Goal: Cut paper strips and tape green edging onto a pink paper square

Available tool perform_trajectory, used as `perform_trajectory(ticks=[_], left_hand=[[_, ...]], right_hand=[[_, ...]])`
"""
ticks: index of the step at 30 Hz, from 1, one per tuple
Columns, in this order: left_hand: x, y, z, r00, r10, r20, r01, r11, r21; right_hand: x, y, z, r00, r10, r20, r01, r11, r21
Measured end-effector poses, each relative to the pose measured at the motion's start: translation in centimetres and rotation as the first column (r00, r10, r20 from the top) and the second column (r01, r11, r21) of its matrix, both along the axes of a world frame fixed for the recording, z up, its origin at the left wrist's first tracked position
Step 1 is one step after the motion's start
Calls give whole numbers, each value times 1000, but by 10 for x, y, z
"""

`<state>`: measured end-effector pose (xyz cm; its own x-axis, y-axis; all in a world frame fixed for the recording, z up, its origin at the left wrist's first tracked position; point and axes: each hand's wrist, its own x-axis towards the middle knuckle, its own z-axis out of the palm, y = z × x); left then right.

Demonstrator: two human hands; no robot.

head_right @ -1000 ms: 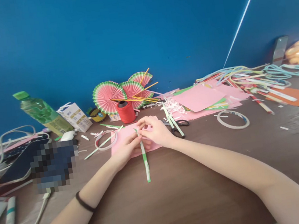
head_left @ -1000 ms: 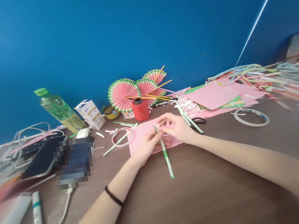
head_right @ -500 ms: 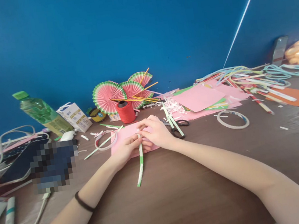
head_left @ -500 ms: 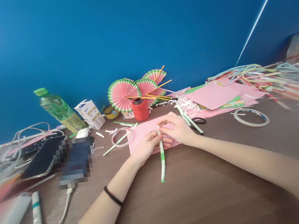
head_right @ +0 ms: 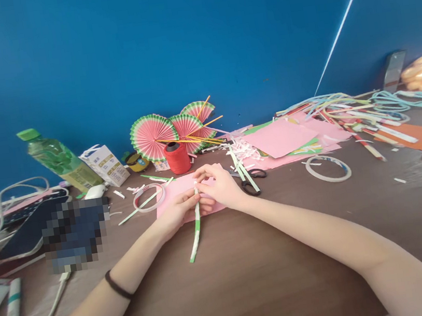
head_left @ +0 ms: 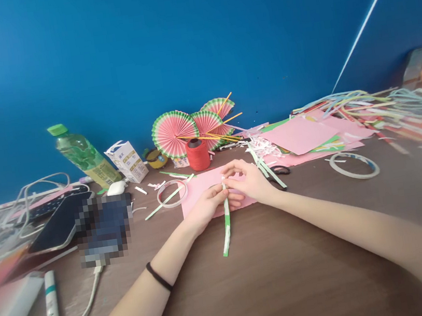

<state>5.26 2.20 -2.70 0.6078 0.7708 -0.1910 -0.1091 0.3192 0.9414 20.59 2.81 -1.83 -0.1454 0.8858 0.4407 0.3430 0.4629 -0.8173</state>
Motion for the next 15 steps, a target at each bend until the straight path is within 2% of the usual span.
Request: perform_trajectory(ticks=[5,11,15], left_hand=[[1,-1,-1,999,10,-39,-9,1000,20],[2,-2,0,999,12,-43,-11,1000,25],[1,-4,4,998,26,-52,-24,999,28]], right_hand=[[2,1,1,998,35,-45,-38,997,-63],[3,8,-10,993,10,-122,-21,996,-91],[2,9,-15,965,95,-244,-134,980,-149]])
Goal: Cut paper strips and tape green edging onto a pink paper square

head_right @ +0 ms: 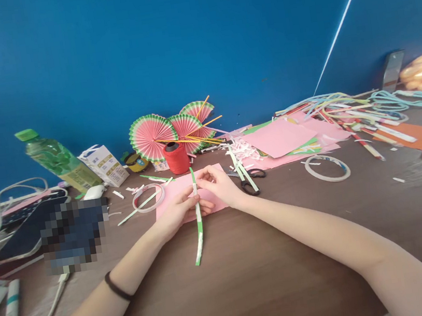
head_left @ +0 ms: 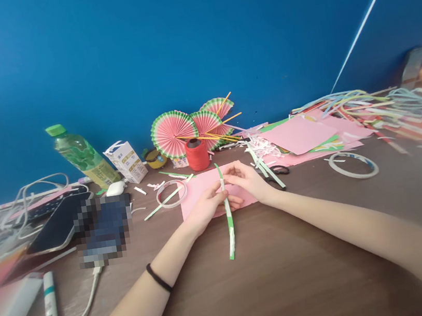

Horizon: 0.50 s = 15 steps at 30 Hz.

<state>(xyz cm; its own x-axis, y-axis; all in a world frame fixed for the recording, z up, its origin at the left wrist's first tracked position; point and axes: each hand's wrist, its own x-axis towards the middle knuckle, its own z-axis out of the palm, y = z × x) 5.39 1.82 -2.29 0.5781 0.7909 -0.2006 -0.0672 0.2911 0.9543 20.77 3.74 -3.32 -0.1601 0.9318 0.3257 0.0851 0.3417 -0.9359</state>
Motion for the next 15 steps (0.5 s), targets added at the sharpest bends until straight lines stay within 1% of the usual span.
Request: perform_trajectory(ticks=[2,3,5,7,10,15], left_hand=[[0,-1,2,1000,-9,-8,9,1000,-2],[0,-1,2,1000,-17,-11,17,1000,-1],[-1,0,1,999,-36,-20,36,999,8],[-1,1,-1,999,-48,-26,48,999,18],[-3,4,-6,998,-55,-16,55,998,9],[-1,6,-9,998,-56,-31,56,998,7]], right_hand=[[-1,-1,0,999,49,5,-49,999,-11],[-1,-1,0,998,52,35,-51,999,-7],[-1,-2,1,993,21,114,-24,999,21],[-1,-3,3,988,-20,153,12,998,55],[-1,-5,5,992,-32,122,22,997,81],[-1,-3,1,998,21,62,-24,999,47]])
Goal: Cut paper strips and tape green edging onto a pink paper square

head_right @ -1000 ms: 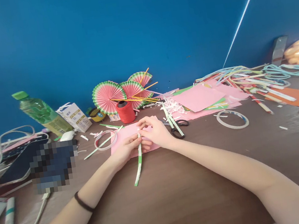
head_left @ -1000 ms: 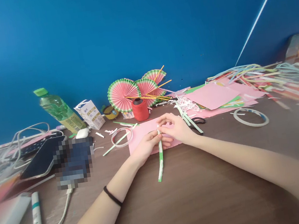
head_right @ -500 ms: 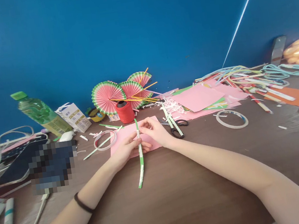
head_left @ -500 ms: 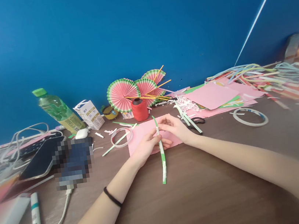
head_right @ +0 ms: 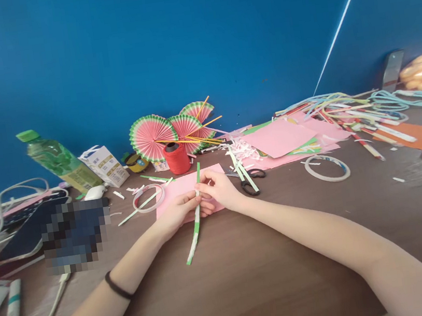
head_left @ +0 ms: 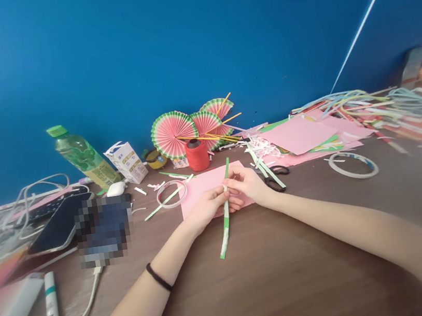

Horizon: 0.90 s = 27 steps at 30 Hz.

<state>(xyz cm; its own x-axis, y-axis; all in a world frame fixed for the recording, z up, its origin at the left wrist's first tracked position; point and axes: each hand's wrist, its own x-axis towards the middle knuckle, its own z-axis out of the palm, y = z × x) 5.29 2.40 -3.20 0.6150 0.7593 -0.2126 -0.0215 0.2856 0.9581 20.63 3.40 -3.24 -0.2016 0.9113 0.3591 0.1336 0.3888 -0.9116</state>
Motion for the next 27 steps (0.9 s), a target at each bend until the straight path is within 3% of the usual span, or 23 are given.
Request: perform_trajectory(ticks=[4,7,10,11,12,13,15,16,18,20,23,27], left_hand=[[3,-4,9,995,-33,-93,37,998,45],[-2,-7,29,965,-148,-218,164,985,56],[-18,-4,51,835,-257,-486,327,943,65],[-25,-1,57,798,-192,-571,324,936,138],[-33,3,61,754,-43,-655,285,920,268],[-41,8,63,679,160,-716,245,870,427],[-57,18,61,462,469,-753,236,753,614],[-64,22,59,384,526,-759,252,731,634],[-75,28,53,322,550,-770,331,697,636],[-81,31,49,313,490,-814,367,728,579],[-82,30,49,364,427,-828,386,739,551],[-76,25,59,421,531,-736,280,695,662]], right_hand=[[3,7,-6,1000,-7,13,7,1000,-25],[5,11,-10,998,18,61,-15,998,-60],[4,11,-11,982,-3,190,1,1000,10],[3,10,-10,969,-17,246,5,999,49],[2,8,-10,953,-30,301,5,997,83],[2,7,-10,938,-39,345,2,994,108],[0,5,-9,914,-50,402,-3,992,130],[0,4,-10,907,-53,417,-3,991,131],[-1,3,-11,897,-67,436,10,991,133],[-1,3,-12,888,-100,449,40,989,143],[-1,2,-13,876,-159,455,104,984,143],[0,-1,-12,885,-222,409,146,967,208]])
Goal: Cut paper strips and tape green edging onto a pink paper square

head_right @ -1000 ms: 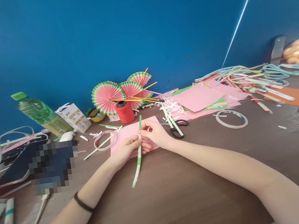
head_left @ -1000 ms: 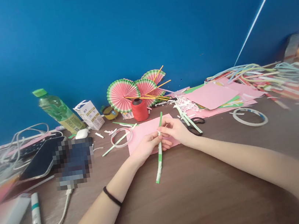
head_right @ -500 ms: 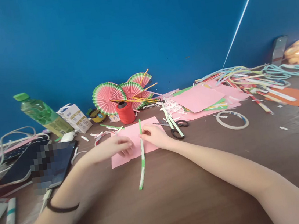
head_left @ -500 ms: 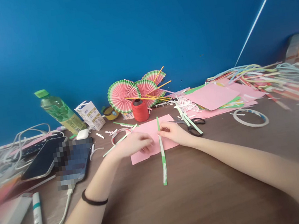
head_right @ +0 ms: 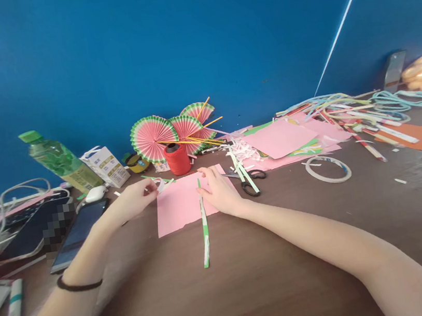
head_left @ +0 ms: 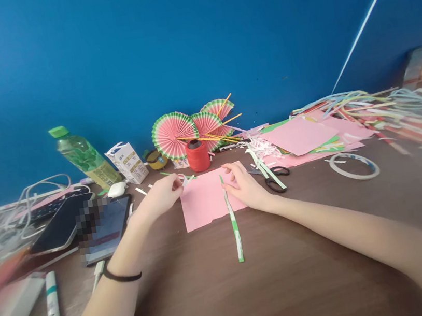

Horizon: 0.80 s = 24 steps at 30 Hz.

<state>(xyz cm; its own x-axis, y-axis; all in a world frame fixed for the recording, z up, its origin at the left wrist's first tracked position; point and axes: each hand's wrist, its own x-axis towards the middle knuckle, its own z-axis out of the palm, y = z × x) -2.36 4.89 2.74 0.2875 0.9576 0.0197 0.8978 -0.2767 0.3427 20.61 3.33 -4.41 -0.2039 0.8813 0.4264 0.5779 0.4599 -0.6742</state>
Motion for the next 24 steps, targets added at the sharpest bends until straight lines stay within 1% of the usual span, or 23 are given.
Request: perform_trajectory(ticks=[2,3,4,6,9,10,12,16,20,22,24], left_hand=[[5,-3,5,994,27,105,-31,999,43],[7,-4,7,985,7,172,-15,999,47],[11,-6,9,969,-31,245,21,999,40],[18,-9,11,912,-112,394,122,993,-1],[29,-14,11,814,-171,555,268,959,-98],[32,-16,10,790,-179,587,307,944,-125],[36,-18,9,754,-195,627,375,912,-167],[37,-19,7,724,-214,655,456,862,-223],[36,-18,5,737,-242,630,474,851,-227],[35,-18,4,755,-271,597,488,840,-236],[35,-17,3,771,-295,564,498,831,-246]], right_hand=[[1,-2,1,1000,24,-16,-22,994,112],[1,-4,2,999,44,-16,-40,984,173],[1,-5,2,998,67,-10,-63,971,231],[2,-8,3,991,129,18,-128,938,323],[1,-12,5,977,202,71,-214,897,388],[0,-13,6,973,217,79,-230,890,393],[-1,-14,7,972,229,59,-234,895,380],[-2,-12,7,968,219,-123,-173,936,305],[-1,-7,3,937,204,-283,-147,966,213],[1,-4,2,926,204,-317,-154,972,176],[2,-3,2,926,209,-314,-167,974,155]])
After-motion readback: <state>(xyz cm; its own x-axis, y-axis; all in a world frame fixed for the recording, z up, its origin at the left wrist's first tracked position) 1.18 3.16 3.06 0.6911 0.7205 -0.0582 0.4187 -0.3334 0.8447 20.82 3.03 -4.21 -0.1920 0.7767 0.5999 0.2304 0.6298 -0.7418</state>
